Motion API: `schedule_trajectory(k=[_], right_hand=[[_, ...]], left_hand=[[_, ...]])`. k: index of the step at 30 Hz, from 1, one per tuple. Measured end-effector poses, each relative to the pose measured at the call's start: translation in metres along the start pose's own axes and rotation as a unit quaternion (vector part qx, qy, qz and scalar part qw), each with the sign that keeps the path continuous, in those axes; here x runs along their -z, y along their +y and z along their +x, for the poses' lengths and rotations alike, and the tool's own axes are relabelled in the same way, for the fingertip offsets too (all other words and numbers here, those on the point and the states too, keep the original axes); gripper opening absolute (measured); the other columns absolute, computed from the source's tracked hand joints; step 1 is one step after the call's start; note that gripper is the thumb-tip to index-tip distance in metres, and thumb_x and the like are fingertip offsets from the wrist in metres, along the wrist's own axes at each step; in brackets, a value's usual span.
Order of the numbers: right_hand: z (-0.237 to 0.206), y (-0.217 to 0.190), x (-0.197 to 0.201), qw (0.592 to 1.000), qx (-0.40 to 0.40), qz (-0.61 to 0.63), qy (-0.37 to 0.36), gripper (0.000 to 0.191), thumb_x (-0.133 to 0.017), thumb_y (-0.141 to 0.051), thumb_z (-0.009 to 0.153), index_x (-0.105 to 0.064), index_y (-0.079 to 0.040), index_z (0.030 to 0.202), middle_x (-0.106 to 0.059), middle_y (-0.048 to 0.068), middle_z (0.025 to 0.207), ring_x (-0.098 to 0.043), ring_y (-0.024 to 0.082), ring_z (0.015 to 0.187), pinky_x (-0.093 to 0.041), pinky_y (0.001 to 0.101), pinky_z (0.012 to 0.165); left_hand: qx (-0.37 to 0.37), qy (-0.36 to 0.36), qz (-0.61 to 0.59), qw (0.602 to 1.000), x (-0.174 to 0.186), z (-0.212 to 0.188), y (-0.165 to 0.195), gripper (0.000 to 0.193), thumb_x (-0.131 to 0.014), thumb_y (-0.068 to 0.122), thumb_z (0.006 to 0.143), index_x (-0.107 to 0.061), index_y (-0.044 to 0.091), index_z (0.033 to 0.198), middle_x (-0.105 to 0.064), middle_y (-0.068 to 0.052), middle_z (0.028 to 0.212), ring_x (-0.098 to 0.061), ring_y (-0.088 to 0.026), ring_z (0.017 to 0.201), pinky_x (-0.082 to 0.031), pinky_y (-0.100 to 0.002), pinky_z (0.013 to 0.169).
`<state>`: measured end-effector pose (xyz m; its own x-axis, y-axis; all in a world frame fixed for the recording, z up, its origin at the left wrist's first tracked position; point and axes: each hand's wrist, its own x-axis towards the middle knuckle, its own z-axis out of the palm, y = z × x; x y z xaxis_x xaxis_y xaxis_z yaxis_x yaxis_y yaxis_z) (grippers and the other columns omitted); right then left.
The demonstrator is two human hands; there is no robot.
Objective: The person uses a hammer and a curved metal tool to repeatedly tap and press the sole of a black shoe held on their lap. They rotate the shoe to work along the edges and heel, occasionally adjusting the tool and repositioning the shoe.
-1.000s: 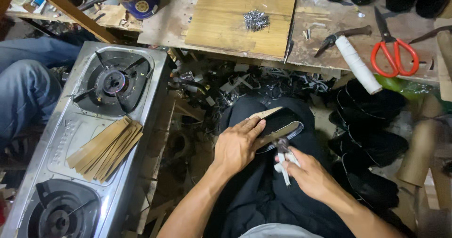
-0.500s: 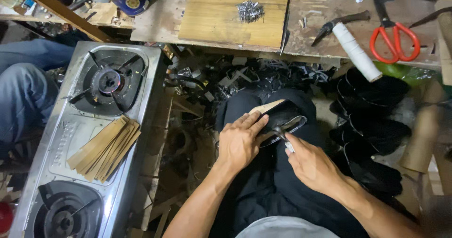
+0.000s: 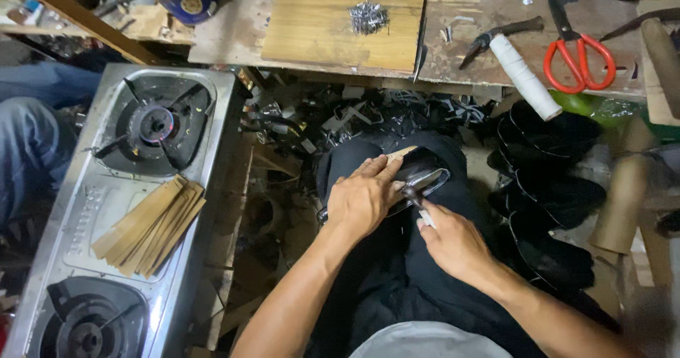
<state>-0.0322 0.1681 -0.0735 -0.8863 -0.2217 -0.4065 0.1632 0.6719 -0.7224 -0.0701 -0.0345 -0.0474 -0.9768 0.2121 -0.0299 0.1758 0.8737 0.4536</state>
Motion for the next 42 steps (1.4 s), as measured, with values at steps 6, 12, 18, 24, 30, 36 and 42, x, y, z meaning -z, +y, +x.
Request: schedule_trajectory(k=[6, 12, 18, 24, 30, 36, 42], right_hand=[[0.014, 0.006, 0.02, 0.947, -0.103, 0.299, -0.048, 0.032, -0.054, -0.007, 0.09, -0.068, -0.002, 0.119, -0.076, 0.006, 0.108, -0.072, 0.017, 0.099, -0.058, 0.0364, 0.083], [0.01, -0.008, 0.061, 0.985, 0.14, -0.098, 0.013, 0.037, -0.059, -0.009, 0.09, -0.06, 0.003, 0.125, -0.066, 0.018, 0.095, -0.067, 0.033, 0.084, -0.053, 0.041, 0.074], [0.002, 0.001, 0.052, 0.959, 0.237, -0.126, 0.091, 0.045, -0.06, -0.007, 0.089, -0.056, 0.006, 0.132, -0.061, 0.02, 0.096, -0.065, 0.037, 0.079, -0.054, 0.0434, 0.068], [0.0, -0.007, 0.057, 0.94, 0.107, -0.32, 0.055, 0.055, -0.063, -0.014, 0.087, -0.05, 0.003, 0.138, -0.065, 0.02, 0.1, -0.072, 0.039, 0.071, -0.059, 0.0469, 0.062], [-0.012, -0.028, 0.083, 0.931, 0.201, -0.297, 0.073, 0.044, -0.063, -0.016, 0.085, -0.062, -0.002, 0.126, -0.072, 0.017, 0.087, -0.072, 0.039, 0.067, -0.057, 0.0483, 0.058], [-0.006, -0.021, 0.057, 0.916, 0.28, -0.15, 0.246, 0.026, -0.068, -0.019, 0.09, -0.064, 0.003, 0.102, -0.069, 0.018, 0.073, -0.071, 0.036, 0.06, -0.056, 0.0442, 0.056], [-0.006, -0.019, 0.05, 0.949, 0.247, -0.09, 0.172, 0.014, -0.065, -0.011, 0.095, -0.065, 0.002, 0.1, -0.073, 0.015, 0.076, -0.075, 0.032, 0.066, -0.057, 0.039, 0.057]], left_hand=[[-0.042, 0.024, 0.047, 0.998, -0.005, -0.005, -0.002, 0.052, -0.057, 0.043, 0.098, -0.054, 0.022, 0.145, -0.056, -0.01, 0.147, -0.055, -0.03, 0.133, -0.052, -0.059, 0.09], [-0.053, 0.039, 0.039, 0.997, -0.002, -0.004, 0.004, 0.05, -0.056, 0.041, 0.099, -0.055, 0.022, 0.145, -0.058, -0.009, 0.146, -0.057, -0.03, 0.132, -0.053, -0.056, 0.091], [-0.042, 0.035, 0.021, 0.998, 0.0, -0.002, 0.002, 0.048, -0.058, 0.041, 0.097, -0.059, 0.021, 0.141, -0.059, -0.01, 0.145, -0.057, -0.031, 0.133, -0.053, -0.055, 0.092], [0.004, -0.016, 0.043, 0.999, -0.001, 0.011, 0.025, 0.051, -0.058, 0.045, 0.096, -0.056, 0.019, 0.14, -0.058, -0.013, 0.141, -0.056, -0.037, 0.128, -0.049, -0.061, 0.09], [-0.007, -0.065, 0.007, 0.998, 0.007, 0.021, 0.012, 0.055, -0.052, 0.045, 0.1, -0.049, 0.017, 0.148, -0.056, -0.015, 0.145, -0.056, -0.038, 0.128, -0.048, -0.057, 0.099], [-0.049, -0.118, -0.05, 0.991, 0.012, 0.032, -0.012, 0.064, -0.052, 0.045, 0.097, -0.044, 0.014, 0.152, -0.052, -0.018, 0.148, -0.052, -0.041, 0.13, -0.042, -0.059, 0.103], [-0.037, -0.148, -0.067, 0.986, 0.015, 0.034, -0.01, 0.066, -0.052, 0.042, 0.095, -0.043, 0.012, 0.153, -0.051, -0.018, 0.149, -0.051, -0.042, 0.131, -0.042, -0.054, 0.106]])
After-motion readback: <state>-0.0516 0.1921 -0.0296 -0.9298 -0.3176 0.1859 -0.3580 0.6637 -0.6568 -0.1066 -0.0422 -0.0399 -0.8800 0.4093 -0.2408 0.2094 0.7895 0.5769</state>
